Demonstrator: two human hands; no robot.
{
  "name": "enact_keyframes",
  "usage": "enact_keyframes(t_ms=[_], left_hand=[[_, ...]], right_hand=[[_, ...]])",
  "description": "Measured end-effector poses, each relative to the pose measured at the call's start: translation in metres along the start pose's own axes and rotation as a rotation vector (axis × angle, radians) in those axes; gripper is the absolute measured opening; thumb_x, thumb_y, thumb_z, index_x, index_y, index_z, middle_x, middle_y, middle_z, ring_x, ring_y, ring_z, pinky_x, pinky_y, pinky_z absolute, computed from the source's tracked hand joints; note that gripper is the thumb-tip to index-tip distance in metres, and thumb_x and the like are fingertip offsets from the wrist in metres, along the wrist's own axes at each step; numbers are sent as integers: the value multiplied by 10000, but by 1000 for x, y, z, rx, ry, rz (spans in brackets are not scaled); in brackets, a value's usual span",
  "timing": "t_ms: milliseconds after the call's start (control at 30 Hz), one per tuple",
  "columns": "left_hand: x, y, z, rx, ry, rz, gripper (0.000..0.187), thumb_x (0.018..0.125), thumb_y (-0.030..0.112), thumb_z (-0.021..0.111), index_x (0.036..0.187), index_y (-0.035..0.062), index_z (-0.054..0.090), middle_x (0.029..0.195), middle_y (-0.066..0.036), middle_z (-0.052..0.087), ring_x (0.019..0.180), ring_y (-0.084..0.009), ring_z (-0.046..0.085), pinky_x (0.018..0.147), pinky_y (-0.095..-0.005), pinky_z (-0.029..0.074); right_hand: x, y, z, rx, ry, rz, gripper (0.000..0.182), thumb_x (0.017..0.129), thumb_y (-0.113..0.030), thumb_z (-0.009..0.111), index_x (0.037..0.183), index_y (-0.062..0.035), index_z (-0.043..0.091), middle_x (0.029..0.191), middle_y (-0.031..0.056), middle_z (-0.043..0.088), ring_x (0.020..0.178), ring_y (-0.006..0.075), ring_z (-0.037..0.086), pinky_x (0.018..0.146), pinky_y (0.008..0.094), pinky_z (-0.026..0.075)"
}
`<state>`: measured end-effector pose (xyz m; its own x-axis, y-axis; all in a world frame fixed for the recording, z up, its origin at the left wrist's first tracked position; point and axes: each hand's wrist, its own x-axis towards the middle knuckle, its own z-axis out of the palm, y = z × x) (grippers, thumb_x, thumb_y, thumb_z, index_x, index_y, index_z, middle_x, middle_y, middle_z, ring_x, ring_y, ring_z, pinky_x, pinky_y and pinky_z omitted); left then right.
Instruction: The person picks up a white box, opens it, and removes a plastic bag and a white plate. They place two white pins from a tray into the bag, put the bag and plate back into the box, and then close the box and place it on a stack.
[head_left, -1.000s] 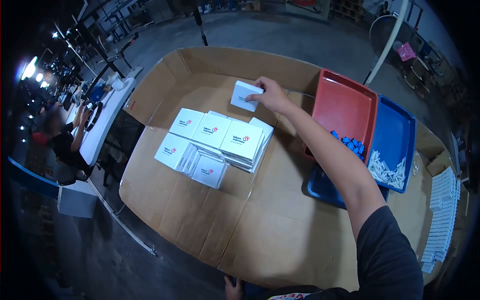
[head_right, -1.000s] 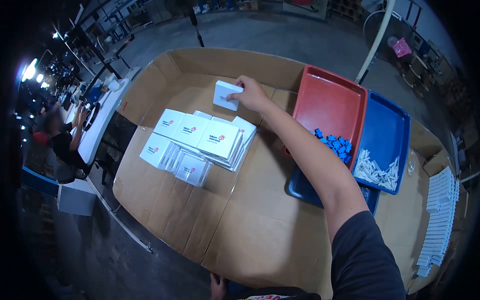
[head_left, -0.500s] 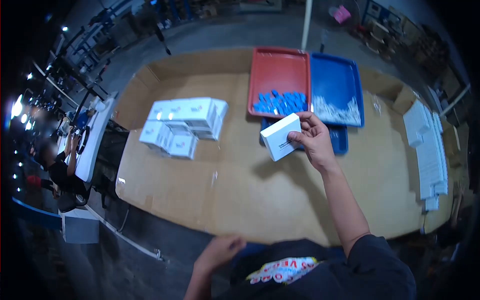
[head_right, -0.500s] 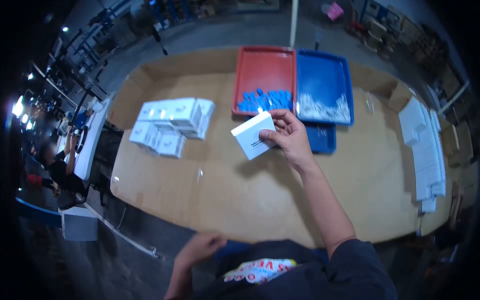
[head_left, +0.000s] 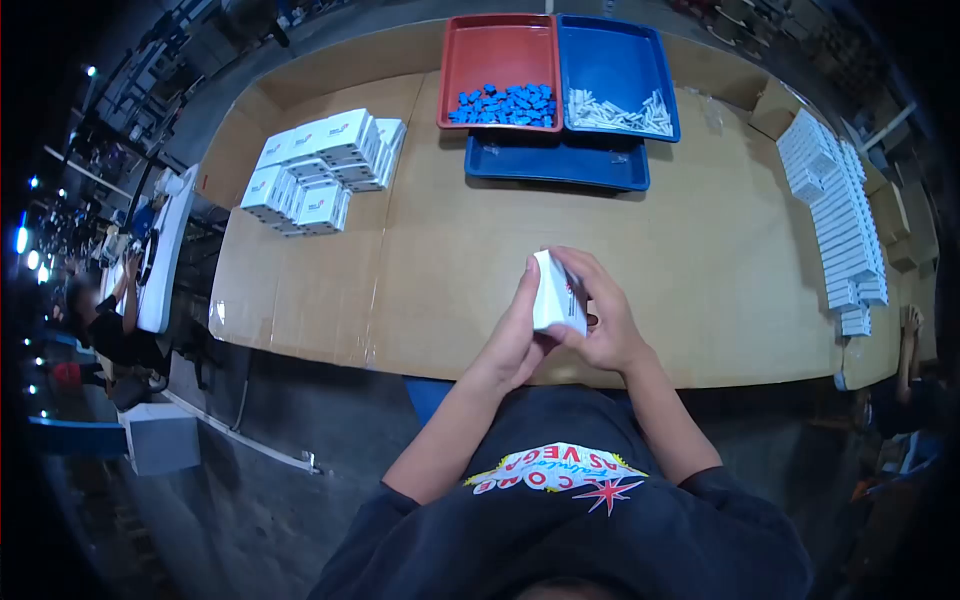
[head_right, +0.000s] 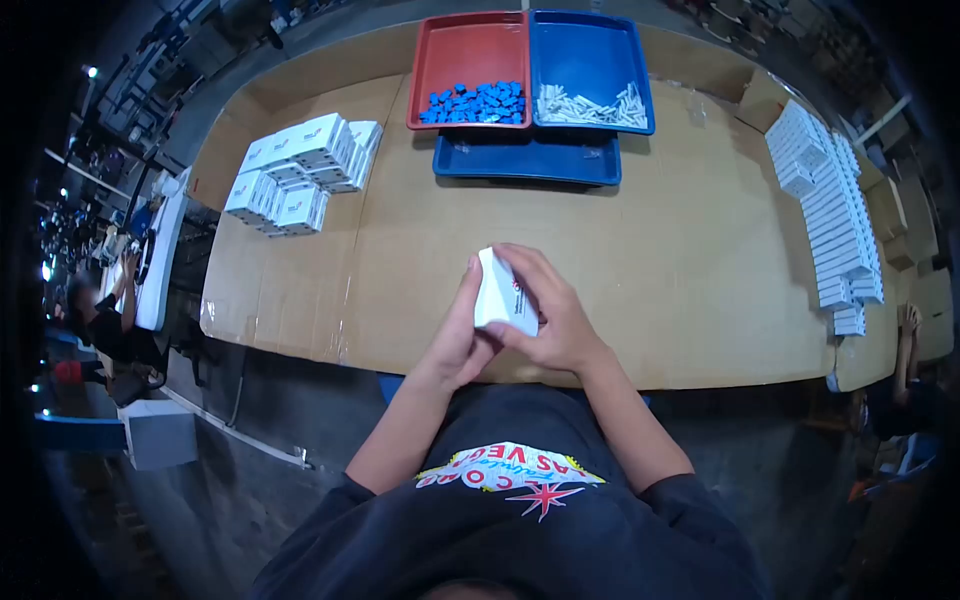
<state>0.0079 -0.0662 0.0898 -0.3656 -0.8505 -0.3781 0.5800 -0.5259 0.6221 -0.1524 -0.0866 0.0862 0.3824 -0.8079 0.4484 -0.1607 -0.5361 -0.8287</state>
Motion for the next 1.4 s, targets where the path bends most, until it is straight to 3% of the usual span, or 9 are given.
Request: enact_keyframes(t_ms=[333, 733, 833, 933, 1033, 1133, 1200, 1333, 1400], left_hand=[[0, -11, 7, 20, 80, 18, 586, 1073, 600, 432, 1437, 144, 496, 1231, -36, 626, 1125, -148, 635, 924, -304, 527], [0, -27, -21, 36, 161, 115, 610, 1074, 608, 420, 1412, 108, 508, 1227, -39, 626, 1138, -134, 608, 963, -318, 492], [1, -23, -21, -36, 158, 128, 605, 1071, 618, 414, 1413, 129, 512, 1236, -42, 627, 1141, -136, 609, 967, -326, 491], [10, -19, -22, 24, 162, 182, 639, 1086, 586, 399, 1517, 115, 435, 1275, -67, 612, 1166, -166, 607, 989, -341, 490], [15, -13, -26, 202, 151, 347, 706, 1103, 548, 377, 1627, 86, 276, 1370, -111, 564, 1249, -201, 573, 1060, -364, 455], [21, -12, -27, 333, 156, 504, 711, 1125, 444, 396, 1673, 80, 126, 1373, -118, 540, 1208, -176, 552, 1046, -323, 437], [22, -15, -28, 353, 172, 550, 716, 1126, 430, 405, 1672, 67, 118, 1403, -127, 516, 1217, -174, 530, 1057, -313, 423], [25, -18, -29, 436, 175, 619, 715, 1126, 406, 415, 1665, 38, 123, 1480, -148, 447, 1248, -185, 496, 1094, -314, 389], [19, -11, -24, 504, 150, 615, 777, 1106, 518, 385, 1658, 31, 138, 1481, -159, 452, 1315, -220, 478, 1133, -347, 358]], right_hand=[[-9, 38, 21, -196, 161, -323, 761, 974, -505, 651, 1405, 111, 533, 1369, 339, 574, 1232, 482, 619, 1028, 479, 515], [-11, 49, 40, -167, 67, -291, 834, 1065, -597, 387, 1413, 150, 513, 1367, 368, 579, 1256, 489, 617, 1036, 487, 517], [-7, 50, 38, -158, -16, -220, 834, 1050, -622, 402, 1461, 97, 499, 1448, 308, 554, 1330, 453, 573, 1103, 478, 463], [-4, 48, 32, -18, 7, -110, 747, 1028, -548, 536, 1491, 36, 489, 1498, 259, 532, 1379, 413, 537, 1130, 455, 439], [-4, 29, 32, 100, 92, 112, 721, 1022, -506, 591, 1519, 2, 468, 1521, 226, 524, 1405, 377, 519, 1144, 435, 423], [-4, 21, 32, 64, 52, 155, 586, 1015, -351, 654, 1457, 17, 542, 1525, 214, 528, 1402, 347, 528, 1159, 421, 403], [-3, 13, 34, 48, 43, 189, 518, 977, -192, 692, 1437, 16, 573, 1528, 214, 528, 1410, 341, 524, 1163, 419, 402], [-6, 8, 39, 20, 68, 142, 514, 953, -143, 718, 1425, 10, 586, 1516, 237, 530, 1391, 368, 542, 1131, 403, 448], [-4, 9, 37, 9, 67, 98, 518, 953, -125, 711, 1425, 37, 574, 1509, 254, 530, 1386, 382, 546, 1123, 404, 459]])
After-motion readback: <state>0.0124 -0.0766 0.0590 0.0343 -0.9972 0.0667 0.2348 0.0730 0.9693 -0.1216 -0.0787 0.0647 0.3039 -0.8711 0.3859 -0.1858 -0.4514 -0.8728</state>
